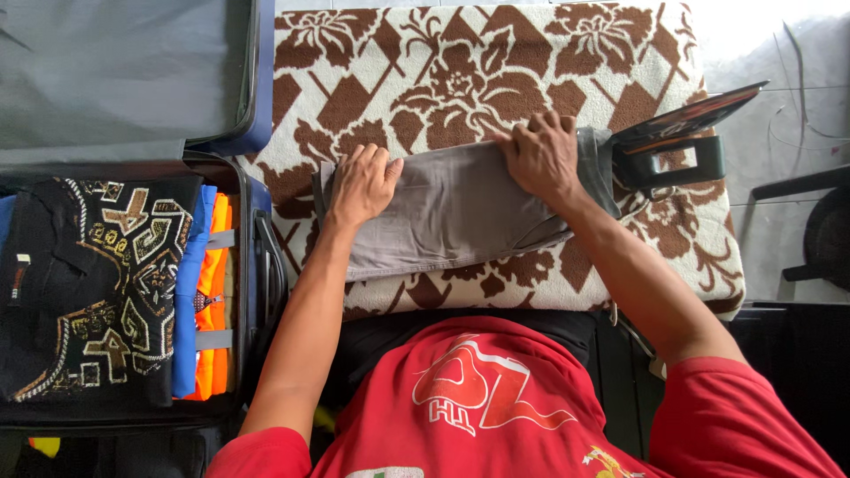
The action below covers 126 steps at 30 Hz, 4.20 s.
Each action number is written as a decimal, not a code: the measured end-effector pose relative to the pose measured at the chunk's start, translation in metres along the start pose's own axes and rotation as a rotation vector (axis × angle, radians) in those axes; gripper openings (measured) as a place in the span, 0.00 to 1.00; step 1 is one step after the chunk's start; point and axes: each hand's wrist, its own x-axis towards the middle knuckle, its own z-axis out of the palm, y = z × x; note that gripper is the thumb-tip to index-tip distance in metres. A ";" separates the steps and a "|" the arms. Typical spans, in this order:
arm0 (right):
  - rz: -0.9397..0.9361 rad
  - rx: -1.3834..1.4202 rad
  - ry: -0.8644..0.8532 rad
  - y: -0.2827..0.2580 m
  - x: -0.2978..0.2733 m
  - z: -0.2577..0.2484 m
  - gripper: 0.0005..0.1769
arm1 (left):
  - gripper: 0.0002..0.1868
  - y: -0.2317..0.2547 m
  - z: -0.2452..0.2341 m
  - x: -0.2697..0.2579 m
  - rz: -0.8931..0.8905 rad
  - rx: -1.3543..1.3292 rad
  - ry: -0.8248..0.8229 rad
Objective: The person irons a pair of gray shorts laid on a patterned surface, smoothing the fabric with an iron and adjusting the garment with both hands. The person folds the shorts and places them into an open suitcase containing other folded clothes.
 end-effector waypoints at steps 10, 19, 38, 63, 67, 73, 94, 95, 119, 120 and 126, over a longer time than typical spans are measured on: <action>0.048 0.116 -0.053 0.000 -0.004 0.012 0.31 | 0.27 -0.009 -0.039 -0.009 -0.069 0.099 0.196; 0.040 -0.007 -0.045 -0.006 0.001 0.020 0.25 | 0.29 -0.001 -0.058 -0.016 -0.531 0.004 0.097; -0.131 0.678 -0.012 -0.116 0.040 0.026 0.20 | 0.09 -0.013 -0.039 -0.067 -0.545 -0.732 0.540; -0.042 0.303 0.024 -0.123 0.023 0.017 0.20 | 0.32 0.057 0.002 -0.037 -0.092 0.030 0.011; -0.036 0.263 -0.156 -0.102 0.001 0.010 0.32 | 0.40 0.052 0.005 -0.041 -0.182 0.145 -0.120; 0.167 0.062 -0.338 -0.052 -0.004 0.004 0.46 | 0.56 0.050 -0.006 -0.051 -0.326 0.256 -0.077; -0.048 0.305 -0.401 -0.102 -0.015 -0.001 0.41 | 0.35 0.071 0.031 -0.022 -0.125 -0.036 -0.070; 0.007 0.227 -0.454 -0.102 -0.016 -0.006 0.41 | 0.38 0.070 0.026 -0.023 -0.169 0.041 -0.130; 0.274 0.189 -0.273 0.002 -0.032 0.009 0.48 | 0.45 0.020 -0.017 -0.050 -0.394 0.084 0.000; 0.258 0.212 -0.252 0.004 -0.035 0.005 0.47 | 0.45 0.018 -0.015 -0.050 -0.387 0.064 0.016; 0.269 0.413 0.134 0.002 -0.069 -0.036 0.30 | 0.44 0.031 -0.017 -0.070 -0.319 0.102 0.123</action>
